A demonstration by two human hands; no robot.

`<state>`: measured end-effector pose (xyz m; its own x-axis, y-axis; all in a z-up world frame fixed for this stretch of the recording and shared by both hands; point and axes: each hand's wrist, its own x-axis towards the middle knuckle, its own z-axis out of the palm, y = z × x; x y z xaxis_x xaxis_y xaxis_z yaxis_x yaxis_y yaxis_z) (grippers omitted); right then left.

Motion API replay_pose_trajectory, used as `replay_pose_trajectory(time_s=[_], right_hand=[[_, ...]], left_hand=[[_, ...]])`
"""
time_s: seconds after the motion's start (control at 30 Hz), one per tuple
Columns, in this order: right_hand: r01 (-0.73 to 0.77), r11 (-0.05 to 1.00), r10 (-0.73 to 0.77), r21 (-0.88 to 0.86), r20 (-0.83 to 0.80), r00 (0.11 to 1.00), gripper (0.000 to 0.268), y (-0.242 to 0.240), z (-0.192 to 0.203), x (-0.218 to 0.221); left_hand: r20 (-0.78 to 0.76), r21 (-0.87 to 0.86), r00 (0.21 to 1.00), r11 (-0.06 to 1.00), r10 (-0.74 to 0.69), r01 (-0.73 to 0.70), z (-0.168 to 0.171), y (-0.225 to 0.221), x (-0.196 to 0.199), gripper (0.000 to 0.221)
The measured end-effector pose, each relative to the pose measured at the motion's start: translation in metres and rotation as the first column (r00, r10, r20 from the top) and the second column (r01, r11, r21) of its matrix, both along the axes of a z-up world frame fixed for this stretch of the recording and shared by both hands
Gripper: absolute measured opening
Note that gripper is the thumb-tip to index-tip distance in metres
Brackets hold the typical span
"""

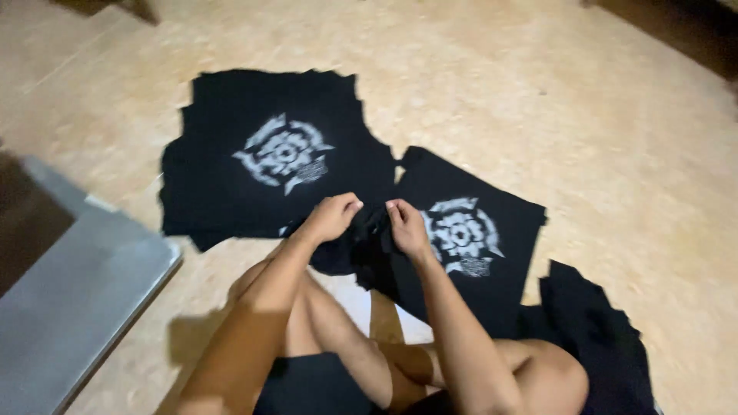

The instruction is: Sorting, smoothing, and stacking printed black t-shirt panels on the floor.

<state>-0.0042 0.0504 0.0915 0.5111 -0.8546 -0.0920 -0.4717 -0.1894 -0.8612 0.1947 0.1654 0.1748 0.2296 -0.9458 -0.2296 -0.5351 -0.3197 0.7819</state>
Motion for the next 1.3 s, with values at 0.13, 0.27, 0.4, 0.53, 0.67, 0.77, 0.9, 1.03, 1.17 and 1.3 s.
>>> replay_pose_trajectory(time_s=[0.13,0.27,0.4,0.53,0.67,0.77,0.9,1.03,1.17,1.3], right_hand=[[0.007,1.0,-0.005,-0.016,0.088,0.996,0.023,-0.023,0.09,-0.048],[0.032,0.993,-0.013,-0.116,0.162,0.987,0.022,-0.031,0.163,-0.102],[0.144,0.962,-0.112,-0.232,0.144,0.983,0.053,0.006,0.242,-0.135],[0.007,0.873,0.054,-0.488,0.11,0.993,0.071,0.012,0.232,-0.16],[0.08,0.87,0.045,-0.486,0.241,0.97,0.028,0.003,0.214,-0.17],[0.195,0.93,-0.079,-0.311,0.348,0.934,0.024,-0.003,0.219,-0.185],[0.233,0.969,-0.184,-0.076,0.401,0.897,0.023,-0.015,0.226,-0.191],[0.274,0.961,-0.238,-0.025,0.425,0.874,0.021,-0.04,0.228,-0.2],[0.361,0.932,-0.321,-0.033,0.384,0.866,0.022,-0.055,0.232,-0.216],[0.459,0.886,-0.377,-0.067,0.474,0.796,0.025,-0.085,0.23,-0.229]], left_hand=[[-0.012,-0.176,0.997,0.982,-0.071,0.068,0.057,-0.018,-0.035,0.028],[-0.13,-0.271,0.987,0.961,-0.096,0.057,0.058,-0.068,-0.072,0.036],[-0.362,-0.155,0.932,0.987,-0.016,-0.043,0.033,-0.113,-0.1,0.041],[-0.488,-0.073,0.873,0.997,-0.016,-0.023,0.069,-0.116,-0.137,0.042],[-0.419,-0.046,0.895,0.988,-0.152,0.146,0.153,-0.09,-0.172,0.05],[-0.186,-0.149,0.922,0.937,-0.34,0.316,0.178,-0.075,-0.181,0.051],[0.229,-0.153,0.883,0.88,-0.41,0.449,0.189,-0.082,-0.191,0.025],[0.166,-0.09,0.918,0.922,-0.36,0.377,0.191,-0.096,-0.184,0.028],[0.064,-0.106,0.928,0.922,-0.366,0.371,0.197,-0.107,-0.187,0.022],[0.118,-0.127,0.932,0.925,-0.343,0.357,0.21,-0.118,-0.178,0.022]])
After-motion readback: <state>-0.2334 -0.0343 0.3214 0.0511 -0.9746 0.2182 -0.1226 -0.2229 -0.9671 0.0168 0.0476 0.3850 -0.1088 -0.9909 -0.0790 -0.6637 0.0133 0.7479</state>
